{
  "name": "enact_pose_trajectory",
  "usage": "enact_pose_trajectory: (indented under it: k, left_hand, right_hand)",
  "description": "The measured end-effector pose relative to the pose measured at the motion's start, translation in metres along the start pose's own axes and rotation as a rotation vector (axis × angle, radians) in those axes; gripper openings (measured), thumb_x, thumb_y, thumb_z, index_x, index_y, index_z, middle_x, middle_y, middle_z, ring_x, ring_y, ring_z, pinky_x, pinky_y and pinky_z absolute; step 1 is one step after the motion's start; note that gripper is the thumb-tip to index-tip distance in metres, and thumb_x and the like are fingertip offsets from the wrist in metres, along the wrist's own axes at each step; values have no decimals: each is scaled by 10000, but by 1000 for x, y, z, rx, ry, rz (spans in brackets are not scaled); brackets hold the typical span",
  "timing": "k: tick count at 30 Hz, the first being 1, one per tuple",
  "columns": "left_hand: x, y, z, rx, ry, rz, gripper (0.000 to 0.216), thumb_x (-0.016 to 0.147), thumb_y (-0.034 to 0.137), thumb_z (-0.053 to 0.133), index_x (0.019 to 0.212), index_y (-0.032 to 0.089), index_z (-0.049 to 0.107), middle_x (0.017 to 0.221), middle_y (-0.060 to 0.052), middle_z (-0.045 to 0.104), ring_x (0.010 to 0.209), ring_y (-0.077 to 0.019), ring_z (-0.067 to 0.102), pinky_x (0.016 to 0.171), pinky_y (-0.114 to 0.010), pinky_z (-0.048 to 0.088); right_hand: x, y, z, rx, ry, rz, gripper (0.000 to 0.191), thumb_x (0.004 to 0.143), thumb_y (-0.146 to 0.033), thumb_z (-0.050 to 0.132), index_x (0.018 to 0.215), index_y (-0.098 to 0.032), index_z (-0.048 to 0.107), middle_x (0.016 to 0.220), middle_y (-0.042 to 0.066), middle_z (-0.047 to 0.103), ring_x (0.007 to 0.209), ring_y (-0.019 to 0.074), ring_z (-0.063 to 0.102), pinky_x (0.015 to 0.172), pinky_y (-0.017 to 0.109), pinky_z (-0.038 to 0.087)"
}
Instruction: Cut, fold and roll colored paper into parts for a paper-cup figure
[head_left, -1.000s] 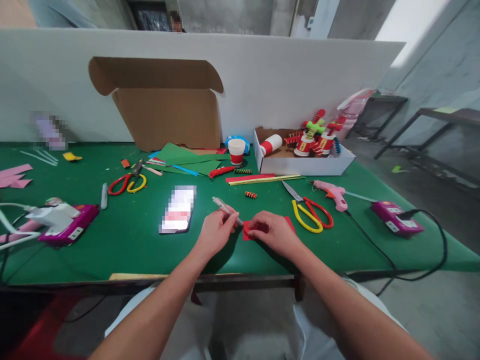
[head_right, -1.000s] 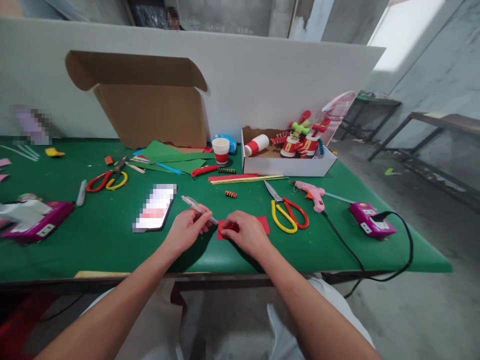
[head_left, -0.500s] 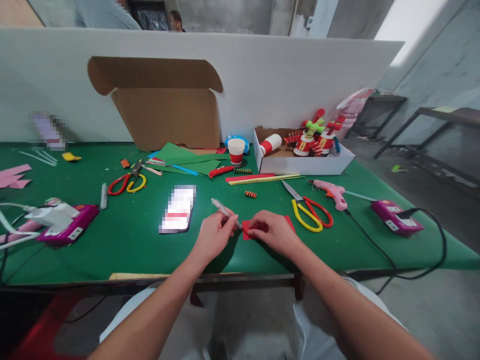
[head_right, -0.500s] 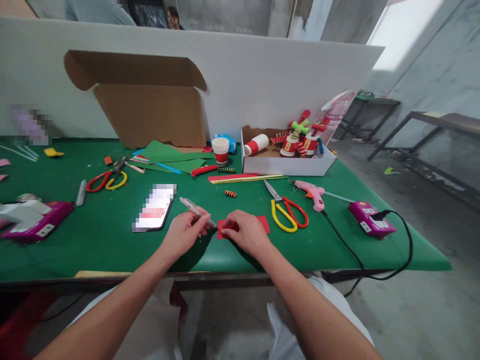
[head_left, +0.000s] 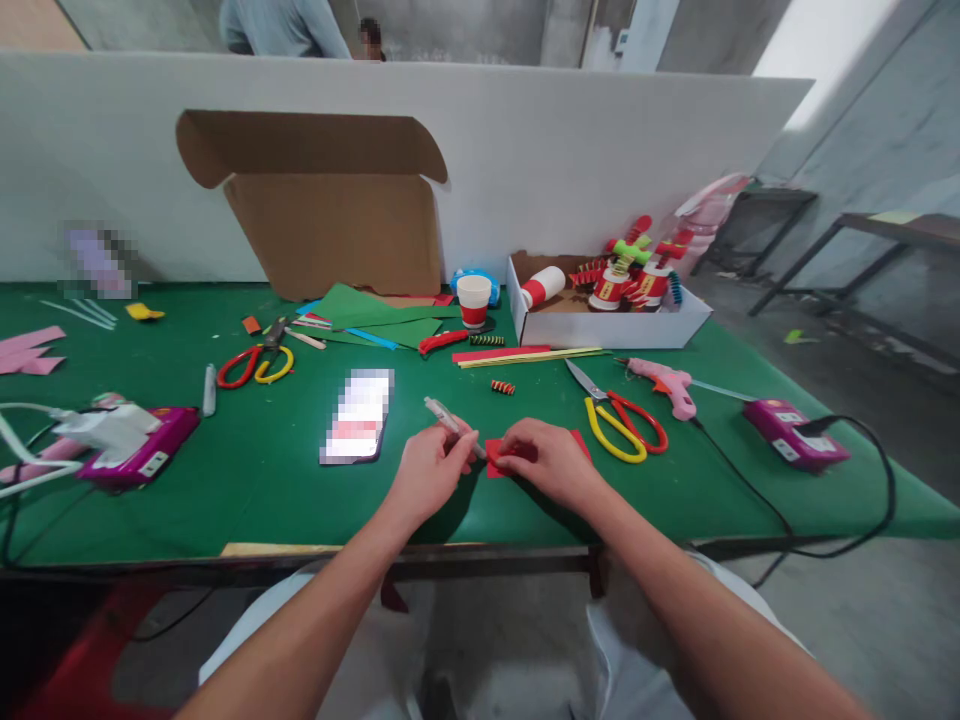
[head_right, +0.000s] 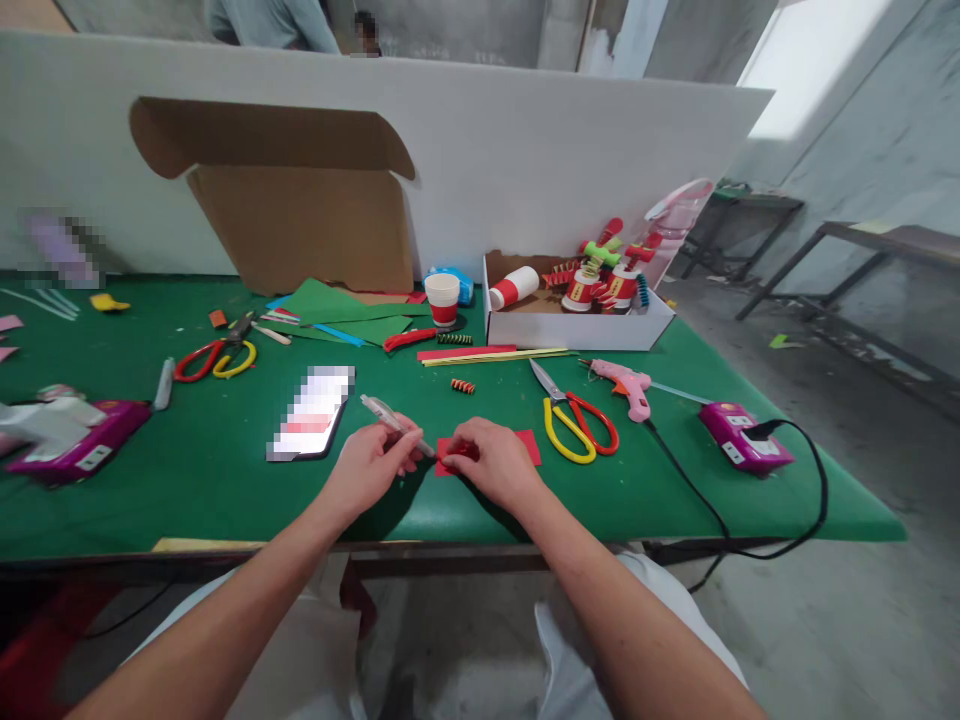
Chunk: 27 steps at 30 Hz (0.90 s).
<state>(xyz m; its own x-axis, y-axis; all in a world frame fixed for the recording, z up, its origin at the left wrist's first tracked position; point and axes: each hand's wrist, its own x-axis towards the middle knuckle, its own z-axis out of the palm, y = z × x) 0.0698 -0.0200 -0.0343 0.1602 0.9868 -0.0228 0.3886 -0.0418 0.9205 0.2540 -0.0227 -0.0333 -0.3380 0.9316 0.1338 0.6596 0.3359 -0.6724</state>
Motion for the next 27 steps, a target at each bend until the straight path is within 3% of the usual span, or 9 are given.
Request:
enact_pose_trajectory:
  k: [12,19,27]
  left_hand:
    - [-1,2,0,-62,-25,-18,266,801,442,532,778,183,590,672,-20,676,545,-149,620,526,-256,486]
    - [14,-3,-12,-181,194,-37,315,772,475,579,838,168,566,609,2,633,503,-127,578,486,-226,442]
    - [16,-5,5,-145,98,-9,247,828,415,536,831,172,579,651,-10,647,554,-132,610,534,-233,486]
  right_hand:
    - [0,2,0,36,2,-9,54,761,-158,696,742,-190,656,797,5,644,735,132,579,657,247,418]
    - [0,3,0,35,2,-2,66,761,-173,699,718,-184,650,780,6,632,712,130,563,659,249,418]
    - [0,2,-1,39,-3,-16,56,767,-146,680,734,-185,659,778,9,632,724,135,566,677,256,431]
